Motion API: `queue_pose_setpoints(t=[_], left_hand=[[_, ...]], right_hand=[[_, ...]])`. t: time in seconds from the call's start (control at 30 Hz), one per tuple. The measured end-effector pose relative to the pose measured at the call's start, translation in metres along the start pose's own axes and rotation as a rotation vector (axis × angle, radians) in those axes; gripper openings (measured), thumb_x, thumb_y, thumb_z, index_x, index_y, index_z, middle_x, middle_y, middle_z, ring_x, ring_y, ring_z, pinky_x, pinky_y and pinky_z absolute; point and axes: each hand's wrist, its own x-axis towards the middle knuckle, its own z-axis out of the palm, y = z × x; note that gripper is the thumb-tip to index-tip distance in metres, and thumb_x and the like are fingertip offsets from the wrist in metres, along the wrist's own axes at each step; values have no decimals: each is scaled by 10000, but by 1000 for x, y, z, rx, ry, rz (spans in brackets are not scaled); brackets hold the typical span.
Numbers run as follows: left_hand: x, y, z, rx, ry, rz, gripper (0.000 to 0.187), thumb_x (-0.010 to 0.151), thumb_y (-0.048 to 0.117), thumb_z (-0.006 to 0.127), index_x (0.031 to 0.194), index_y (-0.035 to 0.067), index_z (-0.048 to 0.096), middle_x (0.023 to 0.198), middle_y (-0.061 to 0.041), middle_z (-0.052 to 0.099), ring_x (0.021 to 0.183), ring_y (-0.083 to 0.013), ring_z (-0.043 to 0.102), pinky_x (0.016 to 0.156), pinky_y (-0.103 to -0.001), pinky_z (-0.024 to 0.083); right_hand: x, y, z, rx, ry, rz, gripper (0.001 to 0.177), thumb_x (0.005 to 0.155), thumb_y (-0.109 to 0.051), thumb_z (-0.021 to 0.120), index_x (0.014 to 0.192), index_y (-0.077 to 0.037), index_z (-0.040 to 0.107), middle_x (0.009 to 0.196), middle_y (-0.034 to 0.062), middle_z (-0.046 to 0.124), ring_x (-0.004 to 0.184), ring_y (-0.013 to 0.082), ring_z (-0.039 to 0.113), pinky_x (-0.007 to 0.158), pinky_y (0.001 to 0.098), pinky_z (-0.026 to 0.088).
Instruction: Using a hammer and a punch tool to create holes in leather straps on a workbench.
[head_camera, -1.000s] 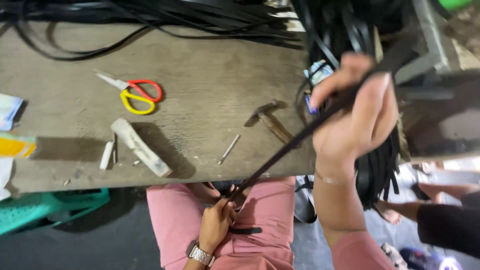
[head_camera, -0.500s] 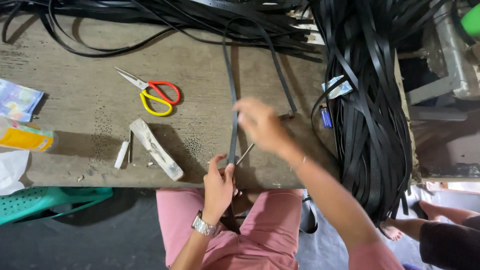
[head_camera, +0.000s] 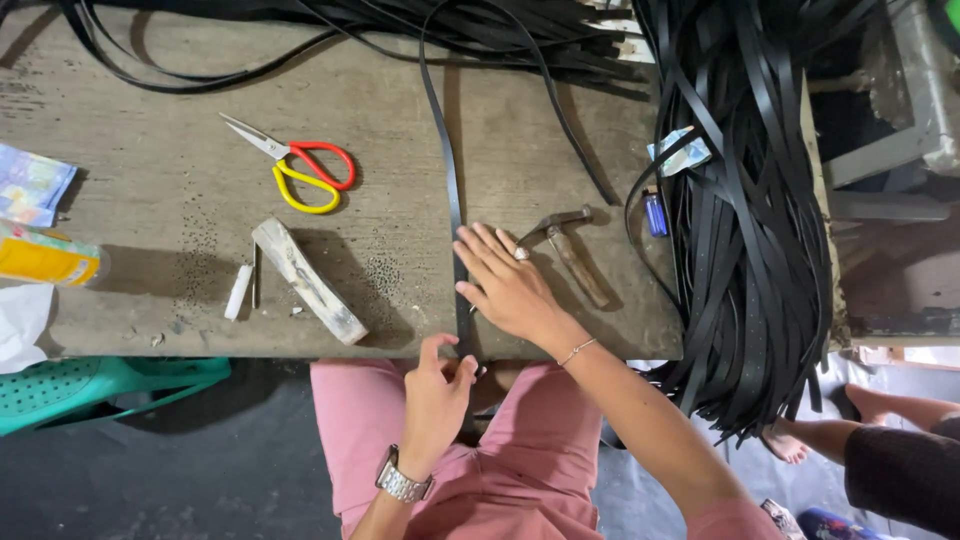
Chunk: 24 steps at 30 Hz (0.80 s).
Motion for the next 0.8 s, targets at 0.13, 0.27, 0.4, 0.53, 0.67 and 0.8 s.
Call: queue_pose_setpoints(t=[0.13,0.27,0.4,0.53,0.67,0.8], left_hand=[[5,-11,0,-7,58,35,298,973,182,639,1249,123,545,928,-93,836,760,-197,812,712,-332,617],[14,-25,3,157,88,192,312,967,231,664,1242,118,568,872,-98,818,589,-236,756,539,-353,580],[13,-19,6,237,100,151,325,965,276,657,1250,142,579,907,-154,797,613,-331,742,586,-432,575],[14,-24,11,526,246,348,259,970,315,663,1178,168,613,591,-72,675,505,-355,652,447,-456,481],[12,-32,15,563,455,592,264,960,290,692,1191,162,682,814,-63,653,597,-317,664,431,-419,505],[1,-32,8,403,538,964,229,986,46,676,1210,3,653,1063,-174,667,898,-268,676,722,-325,605]], right_hand=[[-18,-15,-26,200,232,50,296,980,-128,547,1235,-2,631,1284,137,595,1264,287,532,1003,423,450],[-51,-13,-23,15,250,50,89,909,-165,744,976,-108,752,1018,39,620,965,227,574,736,357,507],[-66,-17,-26,-161,206,96,101,969,-162,644,871,-142,634,902,-13,580,841,221,519,839,374,389],[-71,-22,-24,-46,39,439,184,1016,-207,541,913,-123,667,991,21,630,954,244,542,878,429,409],[-72,-54,-45,620,-56,665,133,1048,-157,522,1063,-54,605,792,37,654,620,125,601,569,260,502],[-63,-91,-64,821,-43,690,100,1015,-118,564,1042,-68,646,774,33,712,517,105,665,450,214,519]])
